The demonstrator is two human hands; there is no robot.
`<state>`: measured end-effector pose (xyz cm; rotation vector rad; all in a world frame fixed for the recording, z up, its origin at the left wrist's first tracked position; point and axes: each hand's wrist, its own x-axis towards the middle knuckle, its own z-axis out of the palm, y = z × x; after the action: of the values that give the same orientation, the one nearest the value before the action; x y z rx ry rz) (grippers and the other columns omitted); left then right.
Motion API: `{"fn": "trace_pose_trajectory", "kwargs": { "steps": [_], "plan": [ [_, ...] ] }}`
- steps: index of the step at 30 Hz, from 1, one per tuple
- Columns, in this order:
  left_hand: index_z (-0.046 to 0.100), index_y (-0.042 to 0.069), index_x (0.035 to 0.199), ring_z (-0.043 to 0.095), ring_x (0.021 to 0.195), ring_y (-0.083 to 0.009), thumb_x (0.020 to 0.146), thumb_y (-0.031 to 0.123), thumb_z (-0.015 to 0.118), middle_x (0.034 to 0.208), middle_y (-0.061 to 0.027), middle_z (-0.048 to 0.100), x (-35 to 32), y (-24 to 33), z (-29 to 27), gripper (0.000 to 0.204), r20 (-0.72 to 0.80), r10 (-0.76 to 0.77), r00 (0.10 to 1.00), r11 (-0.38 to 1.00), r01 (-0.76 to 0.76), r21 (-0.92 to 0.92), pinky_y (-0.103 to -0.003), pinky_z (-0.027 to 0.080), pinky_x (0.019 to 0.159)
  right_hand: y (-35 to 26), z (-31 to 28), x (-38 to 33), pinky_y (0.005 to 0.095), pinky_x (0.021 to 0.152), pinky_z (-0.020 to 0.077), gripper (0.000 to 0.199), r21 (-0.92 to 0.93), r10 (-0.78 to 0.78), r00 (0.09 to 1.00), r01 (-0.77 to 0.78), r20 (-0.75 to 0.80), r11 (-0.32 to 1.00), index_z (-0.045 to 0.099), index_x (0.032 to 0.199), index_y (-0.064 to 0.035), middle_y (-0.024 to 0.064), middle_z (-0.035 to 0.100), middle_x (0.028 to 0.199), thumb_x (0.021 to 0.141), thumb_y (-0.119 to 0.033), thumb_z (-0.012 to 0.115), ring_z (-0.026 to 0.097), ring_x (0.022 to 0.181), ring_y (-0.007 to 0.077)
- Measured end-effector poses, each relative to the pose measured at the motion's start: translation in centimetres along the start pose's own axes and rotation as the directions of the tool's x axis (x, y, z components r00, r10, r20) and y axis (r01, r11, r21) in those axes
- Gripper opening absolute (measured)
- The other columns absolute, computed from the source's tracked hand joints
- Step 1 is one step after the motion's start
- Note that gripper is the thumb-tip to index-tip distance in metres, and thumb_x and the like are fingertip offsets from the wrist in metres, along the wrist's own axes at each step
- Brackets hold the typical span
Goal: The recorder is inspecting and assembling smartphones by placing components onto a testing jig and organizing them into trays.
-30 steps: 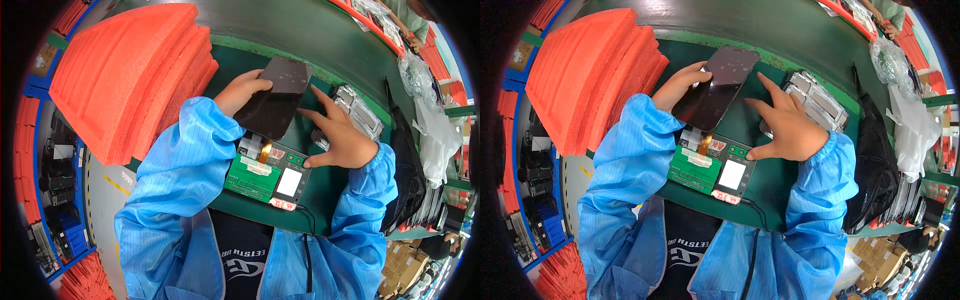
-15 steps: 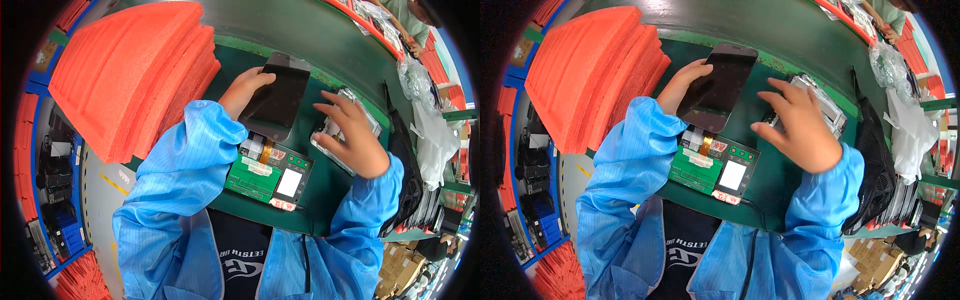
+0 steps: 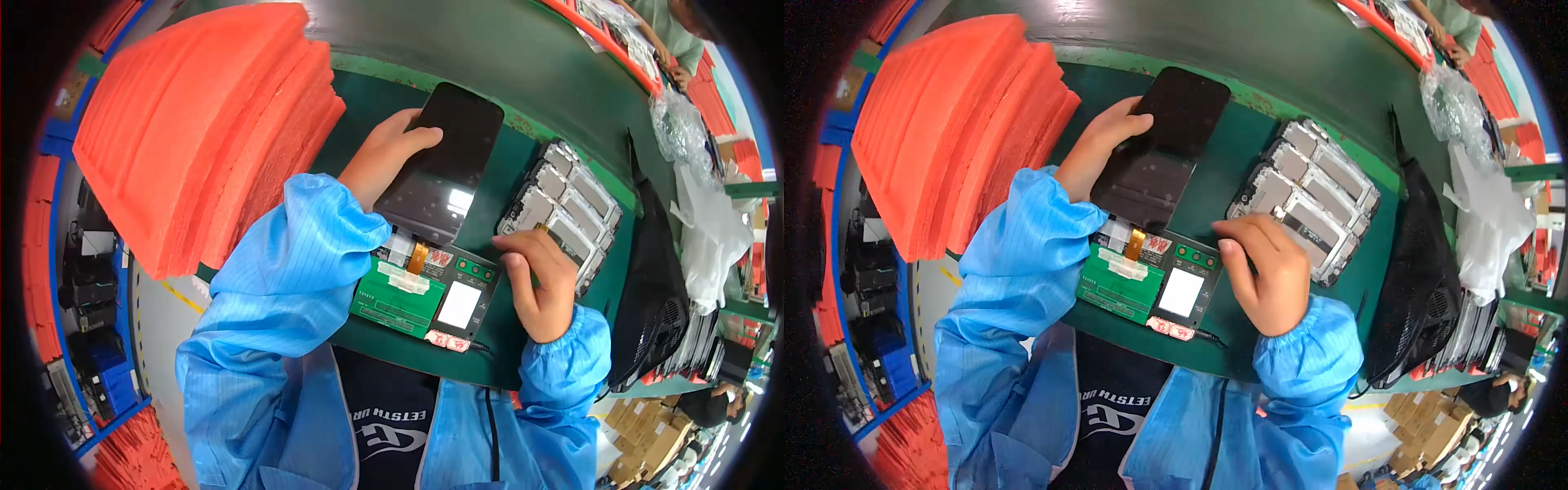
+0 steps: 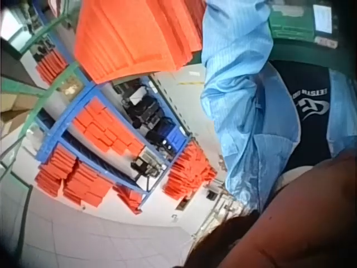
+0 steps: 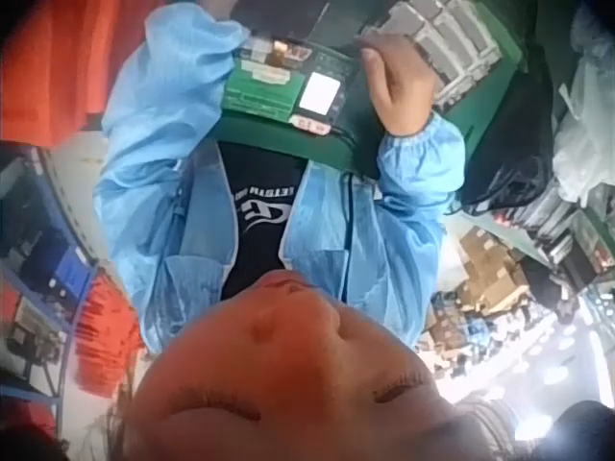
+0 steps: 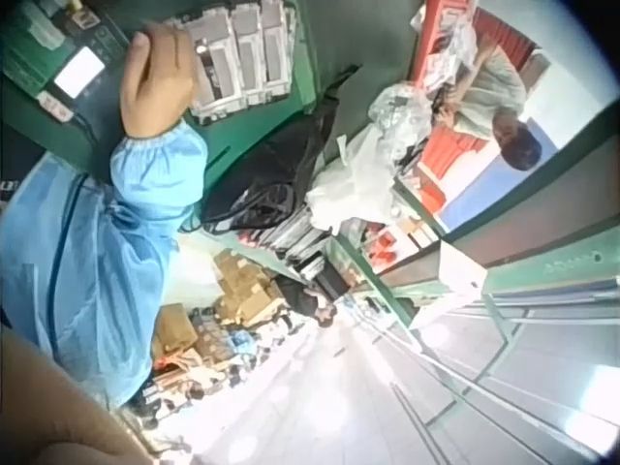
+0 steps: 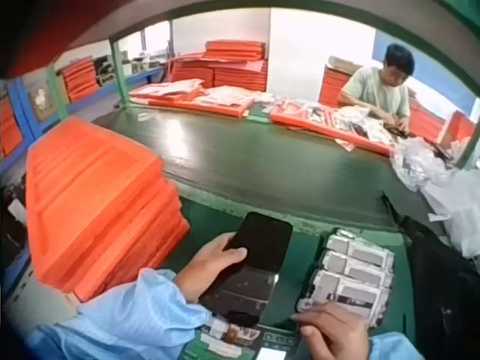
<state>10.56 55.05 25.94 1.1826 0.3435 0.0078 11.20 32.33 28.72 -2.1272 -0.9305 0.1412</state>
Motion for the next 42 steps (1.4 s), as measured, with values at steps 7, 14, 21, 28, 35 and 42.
{"fn": "trace_pose_trajectory", "kwargs": {
  "steps": [7,14,21,28,35,42],
  "plan": [
    [0.046,-0.002,0.115,0.054,0.089,-0.0144,0.080,0.022,0.056,0.100,-0.0090,0.056,0.3,-0.4,-0.3,0.044,0.007,0.019,1.000,1.000,-0.019,0.024,-0.025,0.042,0.077,1.8,1.0,-0.4,0.0334,0.065,0.0446,0.015,-0.054,-0.126,0.987,0.132,0.098,0.990,0.060,0.086,0.0020,0.0147,0.057,0.081,0.077,-0.006,0.052,0.056,0.073,0.0299],
    [0.048,-0.002,0.113,0.054,0.084,-0.0126,0.081,0.021,0.053,0.096,-0.0084,0.056,-0.5,-0.2,0.5,0.039,-0.023,0.050,0.998,0.996,-0.048,0.082,-0.023,0.042,0.074,1.6,0.7,-0.8,0.0362,0.066,0.0446,0.019,-0.098,-0.154,0.981,0.166,0.118,0.981,0.060,0.089,0.0000,0.0137,0.056,0.083,0.074,-0.011,0.054,0.055,0.074,0.0310],
    [0.049,-0.002,0.112,0.054,0.083,-0.0122,0.084,0.018,0.047,0.096,-0.0078,0.057,-0.7,0.2,0.9,0.035,-0.064,0.024,0.998,0.996,-0.019,0.084,-0.023,0.042,0.074,1.8,0.4,-0.6,0.0371,0.066,0.0444,0.024,-0.086,-0.167,0.971,0.183,0.171,0.979,0.059,0.092,-0.0004,0.0138,0.055,0.085,0.075,-0.018,0.053,0.054,0.075,0.0315],
    [0.049,-0.002,0.113,0.053,0.086,-0.0126,0.083,0.014,0.041,0.097,-0.0074,0.057,-0.1,-0.6,0.2,0.035,-0.090,0.034,0.995,0.999,-0.031,0.028,-0.024,0.040,0.077,1.9,0.5,-0.3,0.0367,0.066,0.0448,0.024,-0.089,-0.173,0.971,0.189,0.164,0.978,0.059,0.092,-0.0003,0.0141,0.056,0.085,0.076,-0.018,0.053,0.055,0.074,0.0312],
    [0.048,-0.002,0.114,0.052,0.089,-0.0133,0.080,0.011,0.038,0.098,-0.0082,0.056,0.2,-1.1,-0.2,0.037,-0.052,0.044,0.998,0.999,-0.043,0.023,-0.024,0.039,0.080,1.9,0.5,-0.5,0.0360,0.064,0.0455,0.023,-0.087,-0.190,0.973,0.202,0.132,0.976,0.060,0.090,0.0005,0.0142,0.058,0.084,0.076,-0.017,0.053,0.056,0.072,0.0307],
    [0.045,-0.003,0.117,0.052,0.090,-0.0153,0.080,0.013,0.038,0.099,-0.0101,0.056,0.4,-1.5,-0.4,0.041,-0.006,0.044,0.999,0.999,-0.044,0.027,-0.026,0.040,0.080,2.1,0.5,-0.6,0.0348,0.061,0.0467,0.023,-0.111,-0.217,0.971,0.228,0.105,0.967,0.060,0.089,-0.0023,0.0099,0.058,0.082,0.071,-0.017,0.061,0.057,0.071,0.0270]
  ]
}}
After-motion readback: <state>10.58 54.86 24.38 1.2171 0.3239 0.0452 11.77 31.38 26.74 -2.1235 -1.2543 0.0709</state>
